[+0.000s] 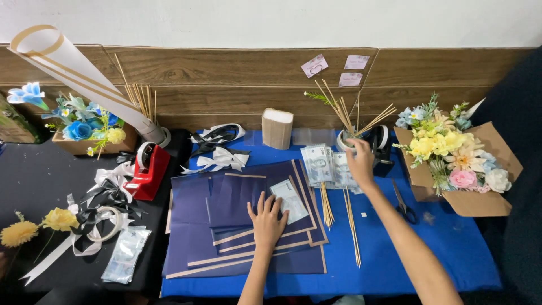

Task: Attaching currency bills to wooden sticks using adhesive tape to prepare for a money bouquet.

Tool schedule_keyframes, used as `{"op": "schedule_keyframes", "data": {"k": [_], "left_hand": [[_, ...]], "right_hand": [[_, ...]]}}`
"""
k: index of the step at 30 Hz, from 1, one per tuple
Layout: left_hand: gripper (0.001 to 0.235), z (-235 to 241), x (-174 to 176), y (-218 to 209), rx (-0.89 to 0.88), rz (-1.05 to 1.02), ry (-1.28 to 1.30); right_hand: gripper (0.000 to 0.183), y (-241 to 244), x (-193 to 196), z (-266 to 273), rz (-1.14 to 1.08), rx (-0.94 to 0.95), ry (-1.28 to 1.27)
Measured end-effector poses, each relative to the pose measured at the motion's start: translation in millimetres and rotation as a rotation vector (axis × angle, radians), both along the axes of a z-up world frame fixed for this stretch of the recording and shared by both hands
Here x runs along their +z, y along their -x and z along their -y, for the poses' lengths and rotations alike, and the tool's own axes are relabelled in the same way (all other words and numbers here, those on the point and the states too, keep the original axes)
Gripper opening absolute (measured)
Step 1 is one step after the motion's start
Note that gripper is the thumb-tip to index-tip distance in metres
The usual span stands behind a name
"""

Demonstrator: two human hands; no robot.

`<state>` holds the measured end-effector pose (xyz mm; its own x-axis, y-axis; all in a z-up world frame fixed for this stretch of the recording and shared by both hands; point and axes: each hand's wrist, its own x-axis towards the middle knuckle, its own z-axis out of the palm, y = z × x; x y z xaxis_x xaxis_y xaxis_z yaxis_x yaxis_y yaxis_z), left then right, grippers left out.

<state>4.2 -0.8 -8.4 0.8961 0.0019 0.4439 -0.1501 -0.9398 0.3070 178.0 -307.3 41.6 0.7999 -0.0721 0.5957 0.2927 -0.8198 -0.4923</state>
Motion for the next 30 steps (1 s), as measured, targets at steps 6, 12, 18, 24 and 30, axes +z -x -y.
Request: {"op": "schedule_keyframes", "data": {"k": [6,12,18,24,30], "left_hand": [[0.038,-4,-2,-2,-0.072,0.072,0.067],[0.039,-3,1,-2,-0.080,0.040,0.081],[0.040,-3,-1,-4,-0.082,0.028,0.092],[0.042,-4,3,-1,-0.088,0.034,0.045],[0.031,-3,-4,-2,-0.103,0.132,0.042]], "right_hand": [[0.027,-67,79,-20,0.084,0.042,0.078],[0.017,-101,79,-57,0.307,-0.081,0.263],[0.004,-100,104,-64,0.385,-0.032,0.217],[0.006,-78,190,-68,0.525,0.088,-0.008],[0.008,33,265,-66,0.469,0.329,0.042]]}}
